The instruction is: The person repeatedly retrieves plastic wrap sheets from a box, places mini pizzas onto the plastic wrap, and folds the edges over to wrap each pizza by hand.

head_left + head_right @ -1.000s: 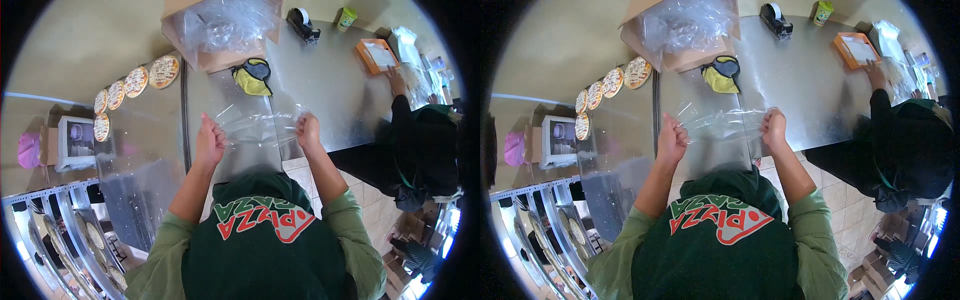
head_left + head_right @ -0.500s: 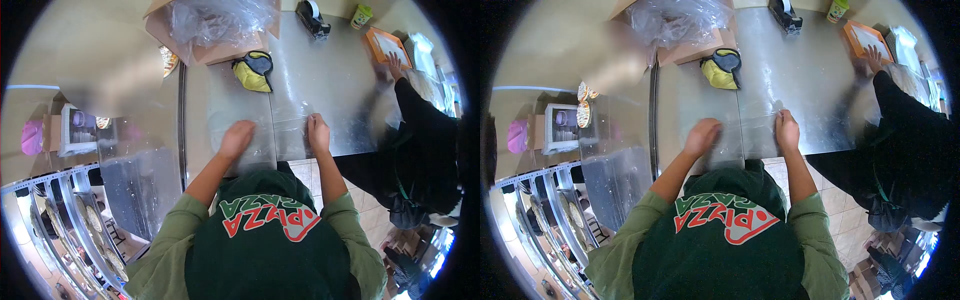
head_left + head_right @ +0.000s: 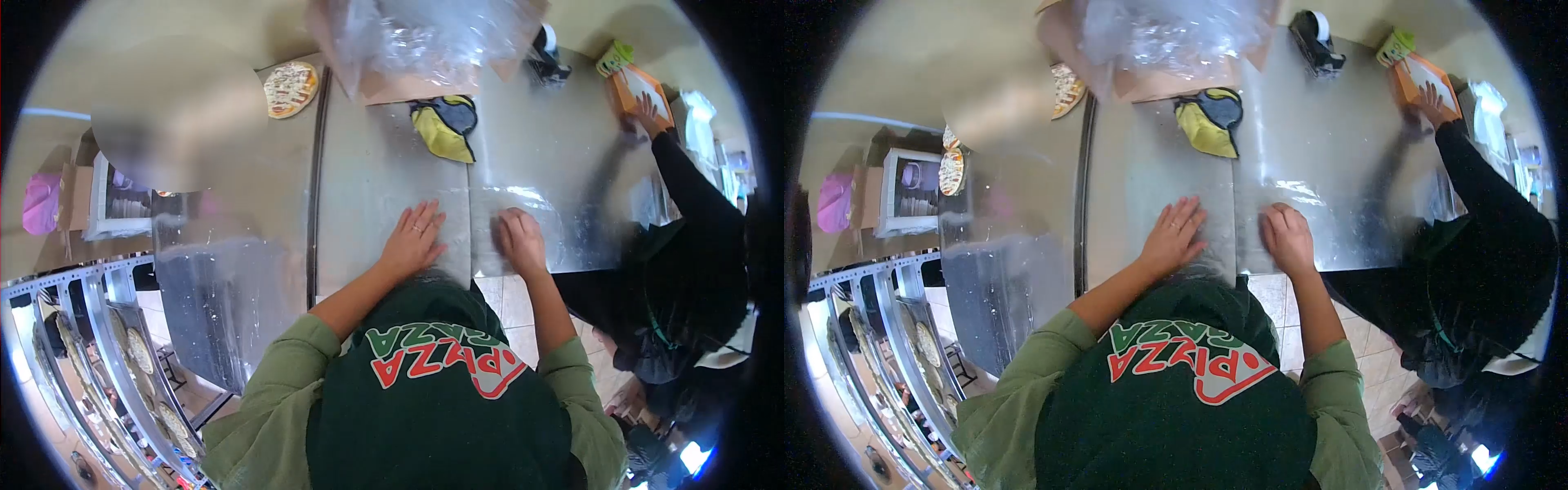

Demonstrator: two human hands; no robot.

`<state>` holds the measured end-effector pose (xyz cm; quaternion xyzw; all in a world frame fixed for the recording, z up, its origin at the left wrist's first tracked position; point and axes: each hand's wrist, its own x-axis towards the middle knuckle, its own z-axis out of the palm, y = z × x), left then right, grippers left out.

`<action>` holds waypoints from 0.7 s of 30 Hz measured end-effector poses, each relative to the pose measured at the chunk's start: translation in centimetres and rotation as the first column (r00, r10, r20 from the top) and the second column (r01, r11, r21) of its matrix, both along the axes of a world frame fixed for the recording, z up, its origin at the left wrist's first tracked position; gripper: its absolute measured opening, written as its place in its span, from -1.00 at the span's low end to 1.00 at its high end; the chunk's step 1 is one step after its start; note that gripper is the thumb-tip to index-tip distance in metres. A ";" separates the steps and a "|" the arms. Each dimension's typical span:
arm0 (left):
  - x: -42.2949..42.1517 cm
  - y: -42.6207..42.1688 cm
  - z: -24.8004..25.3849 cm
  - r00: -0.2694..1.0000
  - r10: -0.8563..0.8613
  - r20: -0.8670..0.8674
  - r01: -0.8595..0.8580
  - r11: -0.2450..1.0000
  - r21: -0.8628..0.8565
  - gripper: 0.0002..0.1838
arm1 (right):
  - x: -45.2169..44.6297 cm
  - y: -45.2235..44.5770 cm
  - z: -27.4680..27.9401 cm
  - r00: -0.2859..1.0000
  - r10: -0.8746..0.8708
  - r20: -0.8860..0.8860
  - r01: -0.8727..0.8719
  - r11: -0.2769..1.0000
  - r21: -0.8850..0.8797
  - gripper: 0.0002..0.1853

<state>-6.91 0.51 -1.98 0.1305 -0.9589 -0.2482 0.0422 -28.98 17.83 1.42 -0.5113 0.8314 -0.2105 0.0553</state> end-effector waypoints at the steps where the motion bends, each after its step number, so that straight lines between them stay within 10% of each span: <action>1: 0.6 -0.3 0.6 0.999 0.025 0.038 -0.024 1.000 -0.016 0.03 | 0.9 -0.8 -0.1 0.997 0.059 0.040 -0.059 0.998 0.000 -0.61; 8: 2.7 -4.8 4.5 0.962 -0.005 0.272 -0.028 0.993 0.117 0.12 | -0.2 -1.8 2.5 0.936 -0.257 -0.241 0.341 0.836 0.429 -0.28; 11: 5.5 -11.2 6.6 0.868 0.488 -0.090 -0.464 0.863 0.201 -0.02 | 0.4 -1.2 0.9 0.877 -0.168 -0.450 0.335 0.886 0.322 -0.36; 14: 15.2 -24.5 4.2 0.146 0.923 -0.355 -0.650 0.360 0.669 -0.42 | 1.7 -1.1 0.5 0.936 -0.207 -0.284 0.290 0.911 0.293 -0.47; 16: 23.7 -33.7 1.8 -0.452 0.826 -0.337 -0.460 0.107 0.881 -0.74 | 1.8 -0.8 -0.7 0.967 -0.218 -0.135 0.246 0.937 0.247 -0.50; 17: 25.9 -33.4 8.0 -0.544 0.838 0.047 -0.071 -0.102 0.992 -0.62 | 1.7 -1.1 -0.6 0.961 -0.247 -0.126 0.272 0.925 0.265 -0.50; 21: 38.9 -43.8 2.1 -0.620 0.767 0.164 0.188 -0.058 0.981 -0.13 | 2.7 -2.5 0.7 0.942 -0.331 -0.048 0.328 0.886 0.328 -0.50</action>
